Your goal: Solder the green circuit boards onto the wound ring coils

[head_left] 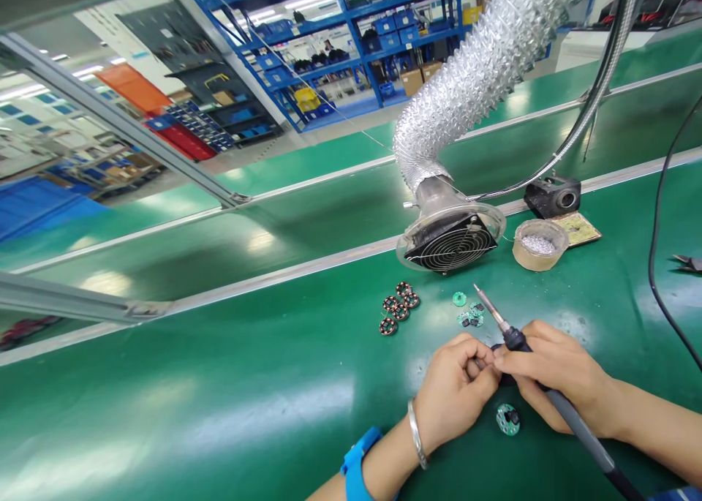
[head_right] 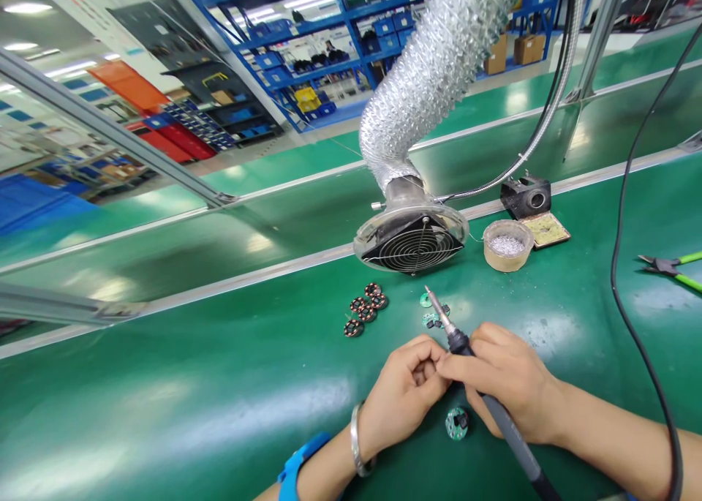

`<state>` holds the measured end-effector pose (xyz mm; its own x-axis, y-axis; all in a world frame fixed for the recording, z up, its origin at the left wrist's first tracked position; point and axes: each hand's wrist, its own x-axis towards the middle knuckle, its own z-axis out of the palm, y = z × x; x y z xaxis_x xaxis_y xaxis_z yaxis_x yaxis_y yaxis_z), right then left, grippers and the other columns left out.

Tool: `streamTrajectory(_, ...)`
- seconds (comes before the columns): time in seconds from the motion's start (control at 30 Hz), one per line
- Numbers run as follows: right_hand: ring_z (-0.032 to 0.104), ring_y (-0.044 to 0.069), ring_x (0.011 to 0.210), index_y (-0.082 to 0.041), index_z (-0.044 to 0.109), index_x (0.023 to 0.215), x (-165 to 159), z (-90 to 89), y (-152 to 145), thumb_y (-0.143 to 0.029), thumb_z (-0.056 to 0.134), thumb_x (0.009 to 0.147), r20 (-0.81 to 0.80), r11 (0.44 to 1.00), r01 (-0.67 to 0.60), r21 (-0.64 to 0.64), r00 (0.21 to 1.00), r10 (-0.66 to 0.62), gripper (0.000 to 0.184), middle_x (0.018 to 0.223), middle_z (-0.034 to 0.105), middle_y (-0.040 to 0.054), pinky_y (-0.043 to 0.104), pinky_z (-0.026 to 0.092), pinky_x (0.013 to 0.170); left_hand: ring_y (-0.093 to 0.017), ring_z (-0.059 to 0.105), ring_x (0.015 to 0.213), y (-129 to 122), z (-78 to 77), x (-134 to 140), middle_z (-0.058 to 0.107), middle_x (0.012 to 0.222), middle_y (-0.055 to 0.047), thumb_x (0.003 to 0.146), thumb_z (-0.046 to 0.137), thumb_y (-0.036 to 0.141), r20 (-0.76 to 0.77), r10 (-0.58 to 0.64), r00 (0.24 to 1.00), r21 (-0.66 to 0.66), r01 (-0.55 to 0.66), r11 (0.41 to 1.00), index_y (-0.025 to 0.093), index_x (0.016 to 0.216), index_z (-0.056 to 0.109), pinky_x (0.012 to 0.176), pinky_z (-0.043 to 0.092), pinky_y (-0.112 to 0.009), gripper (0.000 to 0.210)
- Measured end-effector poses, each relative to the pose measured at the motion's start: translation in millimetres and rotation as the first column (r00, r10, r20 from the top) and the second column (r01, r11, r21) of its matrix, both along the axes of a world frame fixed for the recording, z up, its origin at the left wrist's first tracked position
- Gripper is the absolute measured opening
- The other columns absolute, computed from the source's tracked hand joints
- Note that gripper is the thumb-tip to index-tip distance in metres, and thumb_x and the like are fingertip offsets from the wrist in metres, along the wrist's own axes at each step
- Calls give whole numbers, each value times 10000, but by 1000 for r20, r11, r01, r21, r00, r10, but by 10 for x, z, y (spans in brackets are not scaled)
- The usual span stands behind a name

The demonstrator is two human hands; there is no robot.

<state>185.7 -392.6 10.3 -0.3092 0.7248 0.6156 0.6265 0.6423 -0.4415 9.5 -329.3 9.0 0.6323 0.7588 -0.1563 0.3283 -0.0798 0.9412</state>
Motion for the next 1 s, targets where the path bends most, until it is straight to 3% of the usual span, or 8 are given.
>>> streamTrajectory(0.1,476,154,633,-198,551,1140,9,1,-6,-44,453,858,65,1000,-16,18,998,14,335,701,573,6,293,384,621,-56,377,500,-9,11,-7,470,649,29,754,571,172,-15,17,1000,-23,-17,1000,149,677,557,446,301,-162,82)
streamTrajectory(0.3,417,176,665,-174,541,1164,26,0,-28,-71,453,865,131,998,-54,10,990,53,328,695,569,20,299,335,623,-78,460,427,-57,15,-43,499,585,38,797,514,229,-37,13,999,-220,-21,975,169,769,531,371,368,-159,69)
streamTrajectory(0.4,408,173,673,-179,525,1190,35,-10,-33,-80,456,878,152,998,-57,-3,987,57,335,686,553,13,293,312,624,-75,474,414,-60,-8,-51,511,568,42,788,515,217,-41,22,999,-255,-32,966,169,773,522,363,391,-151,50)
streamTrajectory(0.83,417,175,661,-171,536,1193,47,33,-25,-100,426,896,143,998,-55,-7,988,56,324,675,518,6,295,324,611,-51,480,421,-72,49,-43,489,643,41,786,508,185,-13,32,999,-229,-35,973,163,744,520,346,343,-130,49)
streamTrajectory(1.0,430,176,661,-175,540,1191,49,16,-18,-102,418,904,132,999,-51,13,990,49,320,672,521,8,303,334,607,-44,451,421,-66,45,-34,481,629,41,795,499,159,-26,37,999,-160,-40,986,164,703,516,369,334,-139,94)
